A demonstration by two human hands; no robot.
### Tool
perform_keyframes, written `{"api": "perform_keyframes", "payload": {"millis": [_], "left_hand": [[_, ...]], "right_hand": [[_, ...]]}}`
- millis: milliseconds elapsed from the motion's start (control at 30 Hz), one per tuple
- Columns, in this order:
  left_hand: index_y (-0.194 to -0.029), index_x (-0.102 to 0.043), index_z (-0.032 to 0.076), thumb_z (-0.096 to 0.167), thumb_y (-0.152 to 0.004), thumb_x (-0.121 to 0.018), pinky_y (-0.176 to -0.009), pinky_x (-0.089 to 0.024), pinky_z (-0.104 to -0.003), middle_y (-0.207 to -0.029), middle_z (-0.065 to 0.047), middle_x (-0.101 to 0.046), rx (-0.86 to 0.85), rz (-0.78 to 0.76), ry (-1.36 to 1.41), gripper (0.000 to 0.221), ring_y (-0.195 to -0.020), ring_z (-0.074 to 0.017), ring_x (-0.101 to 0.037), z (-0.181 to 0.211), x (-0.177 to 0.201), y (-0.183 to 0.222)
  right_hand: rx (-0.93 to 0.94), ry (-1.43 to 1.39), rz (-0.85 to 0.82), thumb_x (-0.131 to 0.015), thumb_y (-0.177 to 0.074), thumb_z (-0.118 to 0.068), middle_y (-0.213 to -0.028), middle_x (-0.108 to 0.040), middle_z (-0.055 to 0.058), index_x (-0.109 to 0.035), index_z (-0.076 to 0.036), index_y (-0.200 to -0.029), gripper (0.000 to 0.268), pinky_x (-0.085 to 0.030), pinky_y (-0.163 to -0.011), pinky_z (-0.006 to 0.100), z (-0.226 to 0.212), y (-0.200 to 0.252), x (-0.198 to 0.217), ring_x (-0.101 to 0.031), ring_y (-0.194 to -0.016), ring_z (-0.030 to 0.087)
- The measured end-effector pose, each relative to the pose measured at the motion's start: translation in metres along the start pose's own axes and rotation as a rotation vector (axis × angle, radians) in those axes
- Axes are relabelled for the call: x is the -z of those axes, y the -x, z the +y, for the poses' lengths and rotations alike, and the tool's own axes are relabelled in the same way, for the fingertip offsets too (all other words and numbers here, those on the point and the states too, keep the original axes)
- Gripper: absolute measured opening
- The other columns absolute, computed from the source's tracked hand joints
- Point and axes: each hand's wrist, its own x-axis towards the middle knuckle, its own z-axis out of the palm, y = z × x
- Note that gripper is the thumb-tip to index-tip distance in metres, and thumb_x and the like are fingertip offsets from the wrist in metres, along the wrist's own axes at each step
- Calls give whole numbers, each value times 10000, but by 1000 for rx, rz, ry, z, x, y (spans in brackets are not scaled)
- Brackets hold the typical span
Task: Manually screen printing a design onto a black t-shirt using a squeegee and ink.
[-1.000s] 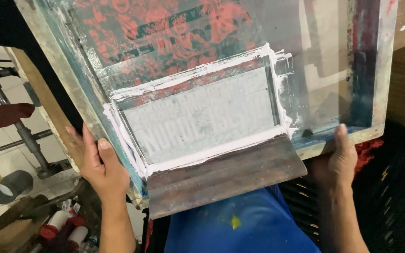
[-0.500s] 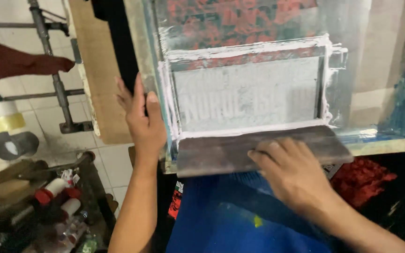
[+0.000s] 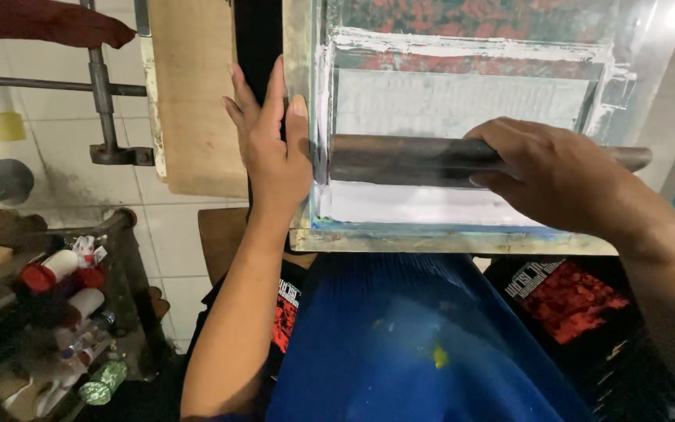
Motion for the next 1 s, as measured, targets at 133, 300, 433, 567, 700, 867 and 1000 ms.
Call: {"api": "perform_keyframes", "payload": {"millis": [133,300,433,567,700,867,1000], "left_hand": [[-1595,-401,167,294,-1162,-406,-1354,-10,-641,-1703,-305,-59,33,38,-4,451,-1628,-456,-11,5,1,-3],[-1589,-401,144,312,-1153,-406,-1351,13,-632,-1692,-336,-77,29,30,-11,467,-1628,-410,-1,1,-2,-5],[-1586,-405,141,333,-1159,-406,-1337,0,-677,-1692,-337,-129,-25,52,-26,468,-1632,-402,-8,-13,-8,-4],[-1579,-416,160,310,-1151,-410,-1351,-37,-635,-1690,-338,-127,6,40,-69,454,-1630,-405,-45,-4,-4,-4],[-1584,-399,148,281,-1159,-403,-1348,-34,-640,-1690,-331,-147,11,27,-55,445,-1627,-406,-45,2,0,-5],[-1583,-396,132,295,-1156,-386,-1340,-2,-643,-1694,-330,-107,45,0,-11,458,-1626,-408,-8,12,4,-6],[-1579,-387,86,306,-1158,-377,-1322,5,-653,-1684,-323,-176,7,5,-9,475,-1619,-406,-10,9,4,-6]], "right_hand": [[137,82,368,-672,-991,-151,-973,-718,79,-623,-73,-1068,120,-593,-637,440,-15,10,-21,-692,-699,251],[127,122,397,-658,-984,-171,-1073,-747,19,-658,-123,-1097,123,-565,-725,408,-22,37,-25,-725,-865,250],[108,111,400,-615,-1021,-211,-1039,-721,-17,-636,-154,-1059,72,-503,-685,399,-22,37,-40,-702,-847,255],[109,104,417,-591,-1022,-176,-1077,-723,-41,-624,-166,-1065,55,-484,-742,386,-24,43,-38,-710,-907,246],[110,129,430,-658,-900,-138,-1078,-746,7,-656,-153,-1099,199,-557,-790,396,-26,42,-55,-736,-946,222],[130,118,510,-574,-1028,-142,-1040,-772,4,-693,-162,-1075,130,-553,-760,382,-17,13,-37,-738,-870,189],[134,260,477,-485,-1141,-317,-772,-623,3,-643,-109,-1035,282,-479,-506,328,21,-35,13,-555,-551,155]]}}
